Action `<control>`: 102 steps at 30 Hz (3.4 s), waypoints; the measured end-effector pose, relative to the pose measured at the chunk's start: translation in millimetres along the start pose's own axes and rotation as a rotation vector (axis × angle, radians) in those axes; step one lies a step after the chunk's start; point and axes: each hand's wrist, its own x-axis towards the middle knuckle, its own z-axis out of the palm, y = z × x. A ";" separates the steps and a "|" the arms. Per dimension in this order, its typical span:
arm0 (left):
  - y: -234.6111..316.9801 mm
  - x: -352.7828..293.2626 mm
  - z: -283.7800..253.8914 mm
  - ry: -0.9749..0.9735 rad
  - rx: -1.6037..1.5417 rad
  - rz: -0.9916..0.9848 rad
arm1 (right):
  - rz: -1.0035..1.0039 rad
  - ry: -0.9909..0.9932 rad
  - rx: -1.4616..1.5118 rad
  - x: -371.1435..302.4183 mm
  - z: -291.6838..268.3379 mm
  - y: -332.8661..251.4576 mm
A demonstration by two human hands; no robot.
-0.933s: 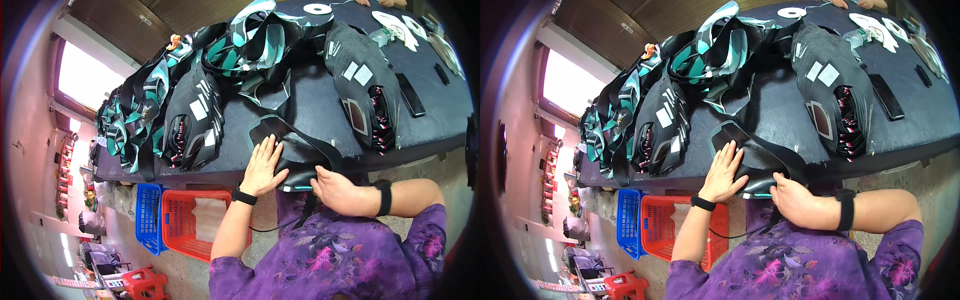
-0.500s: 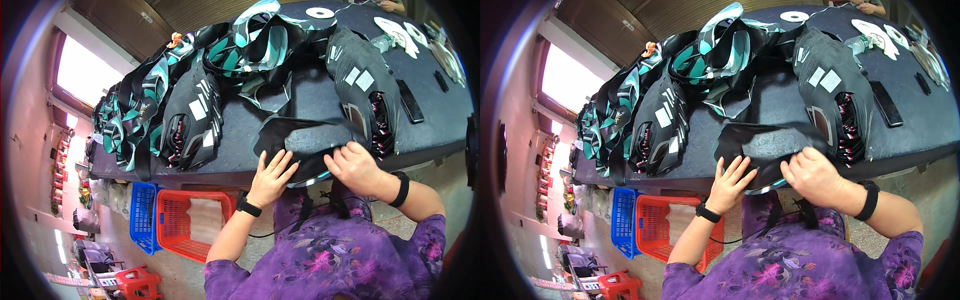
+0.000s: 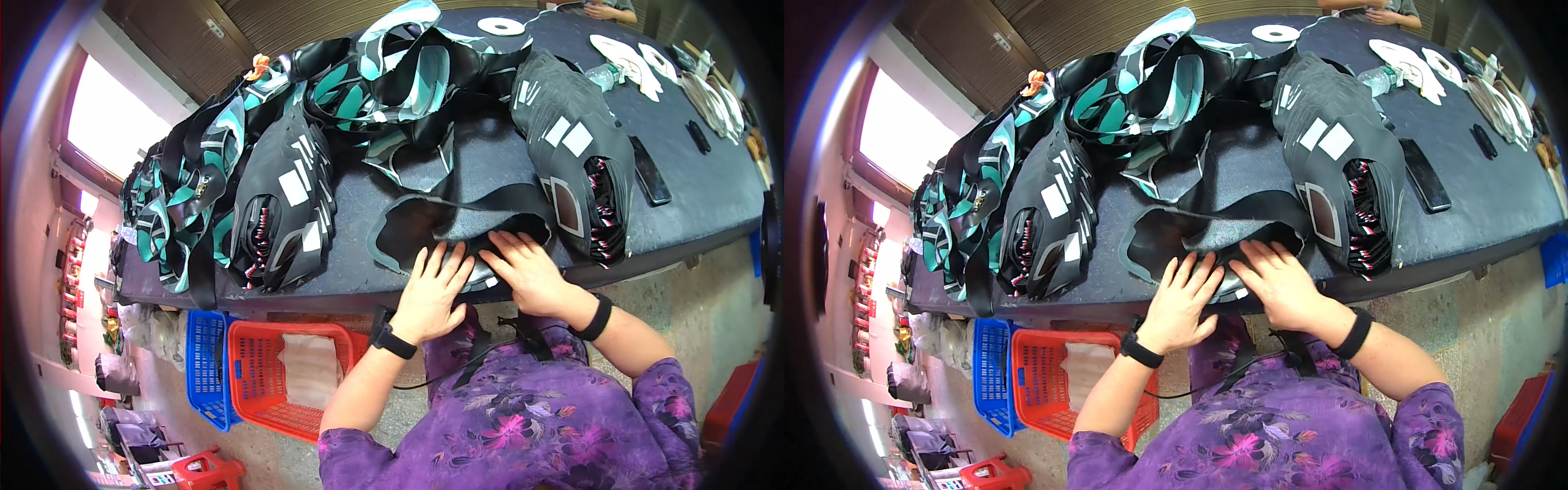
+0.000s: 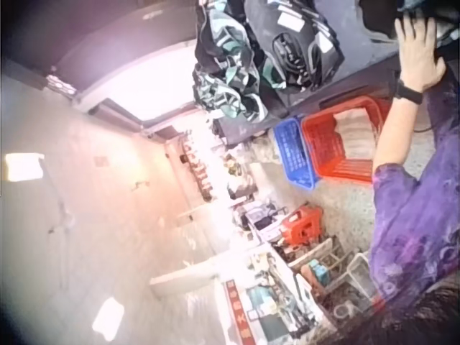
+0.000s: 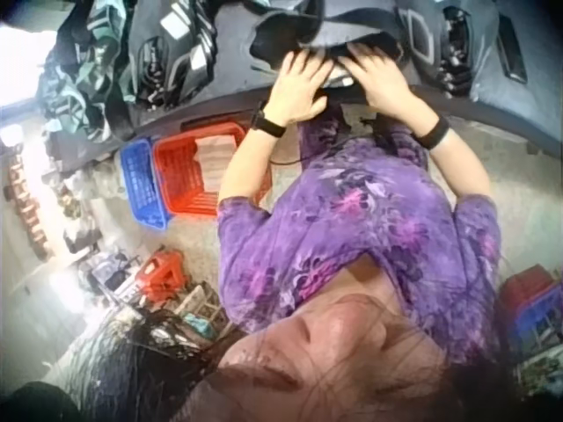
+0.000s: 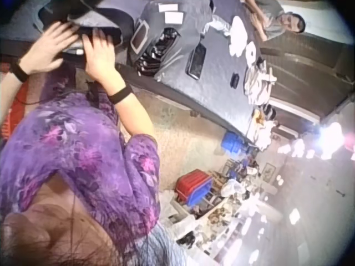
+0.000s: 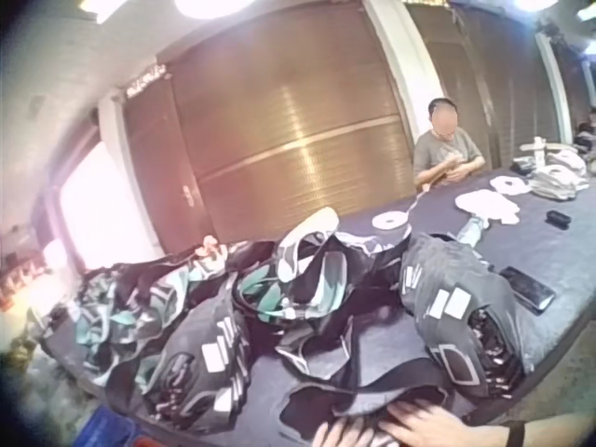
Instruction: The recorder is assembling shoe components, specifically checking and positioning inner linings and insoles on a manufacturing line.
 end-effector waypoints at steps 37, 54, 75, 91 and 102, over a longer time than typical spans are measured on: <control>-16.3 5.2 -115.8 0.989 -0.582 -0.363 | 0.335 0.416 1.700 -9.4 -101.2 14.3; -24.2 17.1 -51.2 0.527 -0.636 -0.500 | 0.996 1.508 1.601 -152.7 -154.2 200.4; -17.1 5.7 -39.3 0.901 -1.463 -0.511 | 1.183 1.380 0.658 -317.9 -36.5 270.9; 36.3 -41.7 1.1 1.096 -2.496 -1.079 | -0.134 0.285 0.783 -24.0 -62.7 -1.9; 36.0 -76.0 4.2 0.972 -0.958 -0.803 | -0.005 0.355 0.320 -48.9 -73.4 13.1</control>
